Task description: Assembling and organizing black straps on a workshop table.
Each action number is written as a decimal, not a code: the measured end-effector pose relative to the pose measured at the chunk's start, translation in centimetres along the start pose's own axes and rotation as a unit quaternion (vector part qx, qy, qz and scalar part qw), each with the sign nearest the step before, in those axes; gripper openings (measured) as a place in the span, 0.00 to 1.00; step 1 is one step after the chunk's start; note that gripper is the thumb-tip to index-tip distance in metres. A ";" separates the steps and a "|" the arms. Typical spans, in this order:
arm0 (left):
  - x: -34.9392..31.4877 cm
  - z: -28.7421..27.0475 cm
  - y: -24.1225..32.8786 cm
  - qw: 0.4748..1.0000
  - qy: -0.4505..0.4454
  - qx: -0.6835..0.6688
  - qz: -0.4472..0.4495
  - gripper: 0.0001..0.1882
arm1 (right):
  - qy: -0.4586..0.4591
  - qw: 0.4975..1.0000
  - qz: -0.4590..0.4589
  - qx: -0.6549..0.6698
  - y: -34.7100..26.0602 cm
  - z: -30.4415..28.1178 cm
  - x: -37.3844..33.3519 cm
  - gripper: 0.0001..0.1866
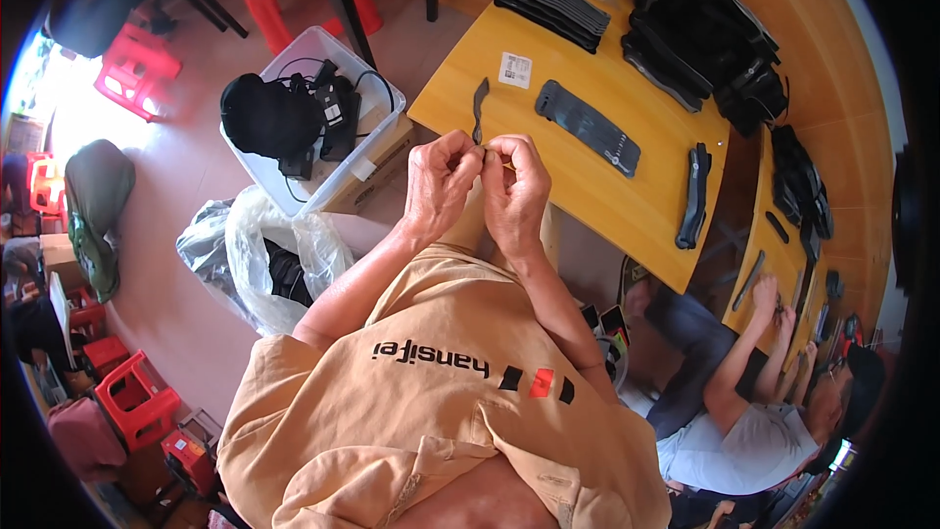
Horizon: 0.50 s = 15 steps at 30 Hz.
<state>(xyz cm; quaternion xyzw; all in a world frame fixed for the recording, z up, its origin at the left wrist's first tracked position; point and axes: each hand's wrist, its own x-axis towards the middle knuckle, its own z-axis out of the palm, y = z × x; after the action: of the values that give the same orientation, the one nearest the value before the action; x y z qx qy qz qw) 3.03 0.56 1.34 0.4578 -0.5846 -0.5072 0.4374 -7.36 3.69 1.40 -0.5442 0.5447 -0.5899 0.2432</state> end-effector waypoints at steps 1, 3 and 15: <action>0.0 0.3 -0.5 1.000 0.011 -0.012 0.023 0.08 | -0.001 1.000 0.000 0.001 0.0 0.0 0.0 0.02; 0.0 0.2 -0.7 0.999 0.013 -0.001 0.049 0.08 | -0.002 0.999 0.026 0.019 0.2 -0.2 0.0 0.02; -0.1 -0.2 0.6 0.998 -0.020 -0.062 0.000 0.09 | -0.073 0.975 0.129 0.168 0.0 -1.3 0.2 0.03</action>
<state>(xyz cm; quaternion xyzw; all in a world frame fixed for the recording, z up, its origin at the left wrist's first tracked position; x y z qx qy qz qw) 3.20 0.67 1.94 0.4193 -0.5609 -0.5515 0.4533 -8.59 4.04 1.72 -0.4625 0.4845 -0.5950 0.4442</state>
